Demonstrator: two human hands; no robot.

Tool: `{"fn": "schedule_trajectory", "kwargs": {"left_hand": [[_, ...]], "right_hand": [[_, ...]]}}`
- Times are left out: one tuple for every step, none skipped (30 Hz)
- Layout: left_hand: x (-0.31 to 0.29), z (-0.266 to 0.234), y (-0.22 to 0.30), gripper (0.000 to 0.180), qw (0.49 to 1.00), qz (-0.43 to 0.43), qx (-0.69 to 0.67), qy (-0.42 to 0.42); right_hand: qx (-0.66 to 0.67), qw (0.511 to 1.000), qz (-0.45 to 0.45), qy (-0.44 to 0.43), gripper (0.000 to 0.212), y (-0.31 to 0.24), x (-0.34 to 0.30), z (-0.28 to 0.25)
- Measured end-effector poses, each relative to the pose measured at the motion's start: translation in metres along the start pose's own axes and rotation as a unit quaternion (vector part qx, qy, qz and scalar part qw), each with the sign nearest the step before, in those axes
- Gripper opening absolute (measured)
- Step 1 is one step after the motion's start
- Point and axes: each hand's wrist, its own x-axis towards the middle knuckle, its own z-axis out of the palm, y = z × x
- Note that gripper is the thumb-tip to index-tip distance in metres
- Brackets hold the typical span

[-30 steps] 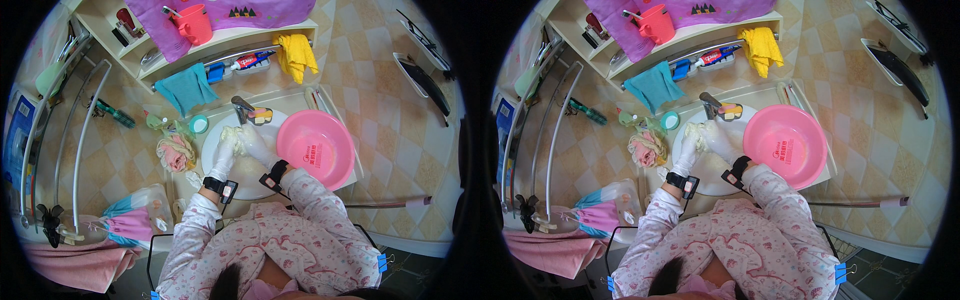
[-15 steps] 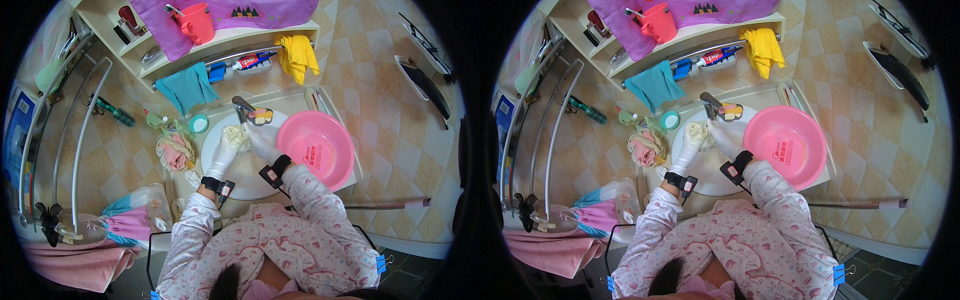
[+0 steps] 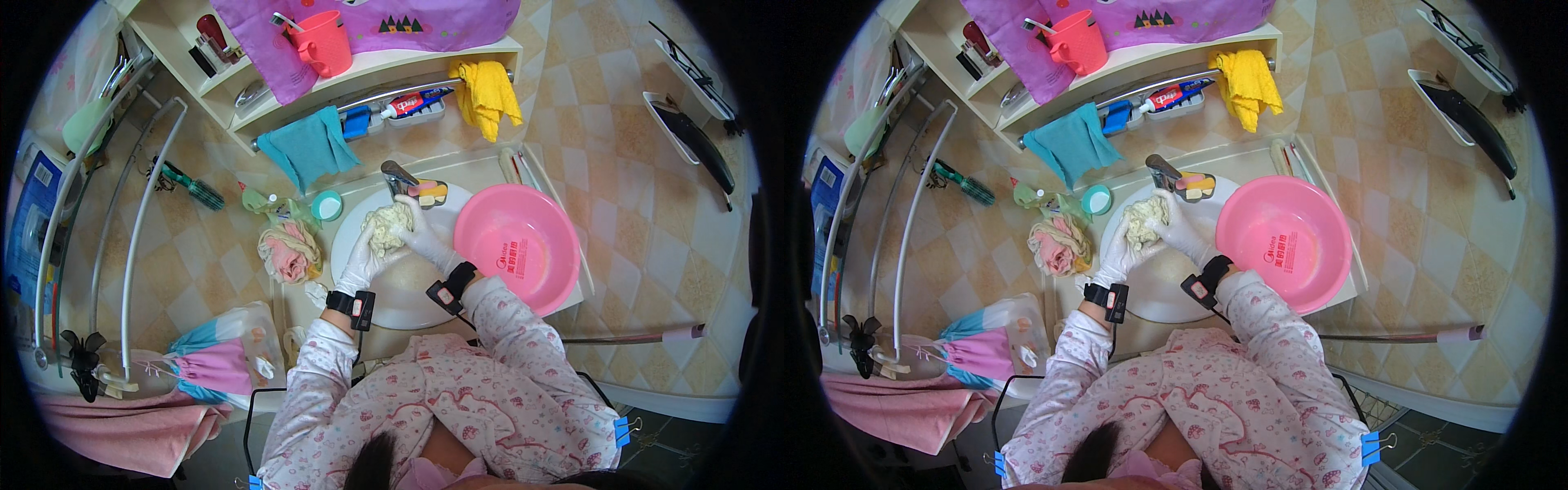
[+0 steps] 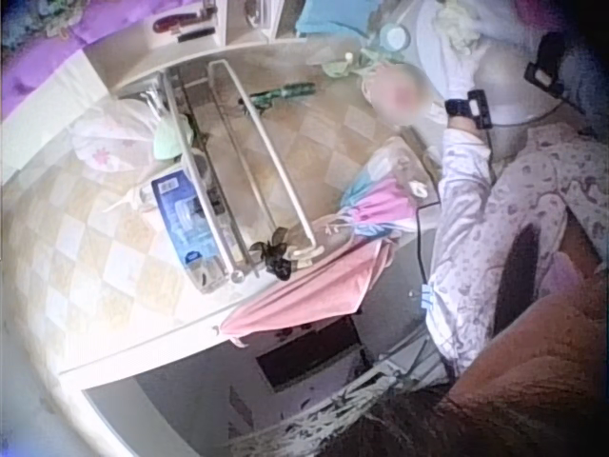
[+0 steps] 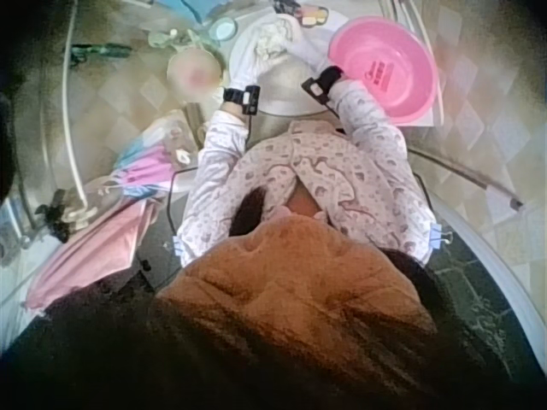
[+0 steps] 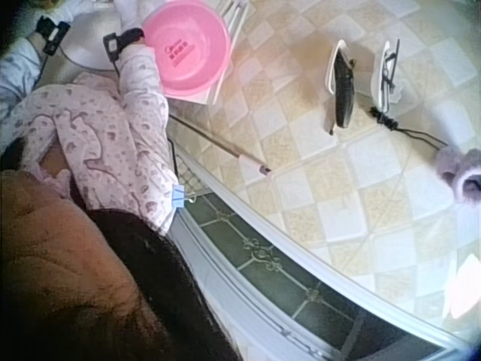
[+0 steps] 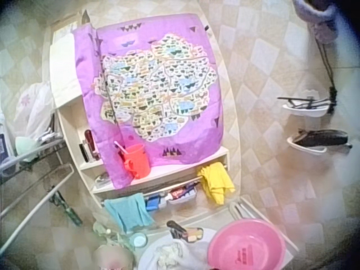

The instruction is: The person hand washes a small piece of clothing in a pink basin filled with soapy water. They repeatedly agitate and squeeze the fabric, then rinse it under the tap and wring it out.

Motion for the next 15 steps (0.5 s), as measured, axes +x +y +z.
{"fn": "schedule_trajectory", "kwargs": {"left_hand": [[0.004, -0.004, 0.0, 0.04, 0.999, 0.016, 0.002, 0.036], [0.008, -0.007, -0.001, 0.039, 0.999, 0.03, -0.002, 0.031], [0.012, -0.011, -0.002, 0.038, 0.997, 0.039, -0.001, 0.069], [0.014, -0.014, -0.004, 0.035, 0.997, 0.068, 0.023, 0.036], [0.016, -0.017, -0.008, 0.031, 0.994, 0.09, 0.051, 0.045], [0.018, -0.019, -0.012, 0.028, 0.989, 0.121, 0.076, 0.043], [0.022, -0.021, -0.018, 0.026, 0.974, 0.159, 0.13, 0.094], [0.027, -0.022, -0.024, 0.024, 0.953, 0.204, 0.179, 0.133], [0.031, -0.023, -0.029, 0.021, 0.924, 0.224, 0.234, 0.203], [0.035, -0.024, -0.032, 0.02, 0.914, 0.271, 0.243, 0.181], [0.038, -0.026, -0.034, 0.018, 0.901, 0.292, 0.258, 0.192], [0.041, -0.028, -0.036, 0.016, 0.889, 0.331, 0.271, 0.166], [0.045, -0.03, -0.033, 0.016, 0.796, 0.353, 0.45, 0.198], [0.049, -0.033, -0.028, 0.017, 0.671, 0.382, 0.608, 0.186], [0.048, -0.035, -0.027, 0.017, 0.594, 0.379, 0.687, 0.179]], "right_hand": [[0.009, 1.0, -0.014, -0.002, 0.055, 0.0, -0.002, 0.001], [0.025, 0.999, -0.038, -0.009, 0.056, -0.001, -0.003, 0.003], [0.014, 0.999, -0.028, -0.021, 0.057, -0.001, -0.003, 0.005], [0.01, 0.999, -0.027, -0.036, 0.058, -0.001, -0.004, 0.009], [0.01, 0.999, -0.031, -0.044, 0.056, 0.0, -0.003, 0.013], [-0.018, 0.999, -0.026, -0.032, 0.054, 0.0, -0.002, 0.018], [-0.042, 0.999, -0.026, -0.013, 0.05, 0.001, 0.0, 0.024], [-0.061, 0.997, -0.025, 0.025, 0.043, 0.002, 0.001, 0.028], [-0.08, 0.995, -0.022, 0.064, 0.037, 0.003, 0.004, 0.032], [-0.093, 0.988, -0.019, 0.122, 0.03, 0.005, 0.006, 0.035], [-0.109, 0.982, 0.004, 0.157, 0.024, 0.007, 0.008, 0.035], [-0.246, 0.956, -0.057, 0.152, 0.021, 0.01, 0.011, 0.034], [-0.382, 0.912, -0.095, 0.119, 0.019, 0.014, 0.014, 0.031], [-0.51, 0.841, -0.147, 0.108, 0.017, 0.019, 0.016, 0.028], [-0.497, 0.858, -0.1, 0.084, 0.016, 0.026, 0.019, 0.025]]}}
